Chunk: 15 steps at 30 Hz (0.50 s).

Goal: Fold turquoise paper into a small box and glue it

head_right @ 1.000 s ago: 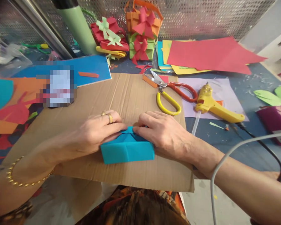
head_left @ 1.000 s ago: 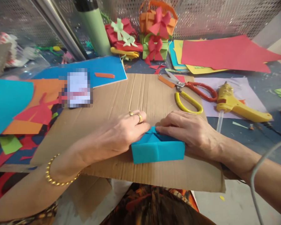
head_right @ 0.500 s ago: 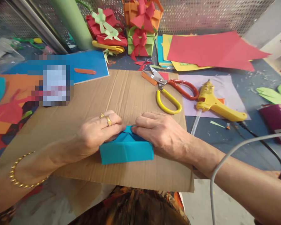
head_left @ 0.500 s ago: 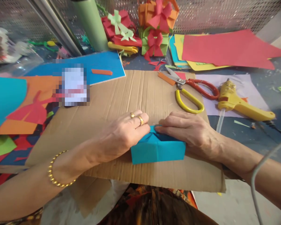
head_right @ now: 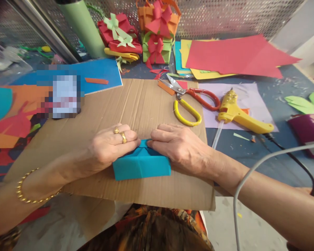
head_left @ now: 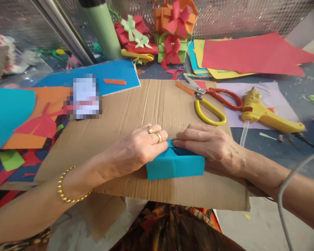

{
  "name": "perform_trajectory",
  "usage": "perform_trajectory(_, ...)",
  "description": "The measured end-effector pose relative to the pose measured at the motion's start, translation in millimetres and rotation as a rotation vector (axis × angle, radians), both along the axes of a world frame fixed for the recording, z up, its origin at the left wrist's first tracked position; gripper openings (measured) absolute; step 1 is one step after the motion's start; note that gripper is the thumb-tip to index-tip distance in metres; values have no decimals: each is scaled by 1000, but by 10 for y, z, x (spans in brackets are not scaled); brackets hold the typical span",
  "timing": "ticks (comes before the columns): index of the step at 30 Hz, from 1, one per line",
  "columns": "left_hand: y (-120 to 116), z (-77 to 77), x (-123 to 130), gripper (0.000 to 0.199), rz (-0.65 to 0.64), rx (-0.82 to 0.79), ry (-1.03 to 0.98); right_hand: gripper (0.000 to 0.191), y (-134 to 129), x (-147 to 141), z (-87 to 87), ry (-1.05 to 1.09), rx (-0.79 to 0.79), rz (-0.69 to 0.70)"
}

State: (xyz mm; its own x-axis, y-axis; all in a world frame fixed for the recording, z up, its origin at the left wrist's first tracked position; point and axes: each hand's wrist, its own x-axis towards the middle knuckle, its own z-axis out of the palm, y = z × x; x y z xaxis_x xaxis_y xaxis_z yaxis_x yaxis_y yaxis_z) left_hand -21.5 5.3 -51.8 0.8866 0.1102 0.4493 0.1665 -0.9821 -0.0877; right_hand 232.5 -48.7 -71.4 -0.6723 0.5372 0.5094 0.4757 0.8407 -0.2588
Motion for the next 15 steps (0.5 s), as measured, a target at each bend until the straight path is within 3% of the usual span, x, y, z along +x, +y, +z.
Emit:
perform_trajectory(8, -54, 76, -4, 35, 86, 27, 76, 36, 11, -8, 5, 9, 8, 13)
perform_trajectory(15, -24, 78, 1, 34, 68, 46, 91, 38, 10, 10, -12, -32, -6, -2)
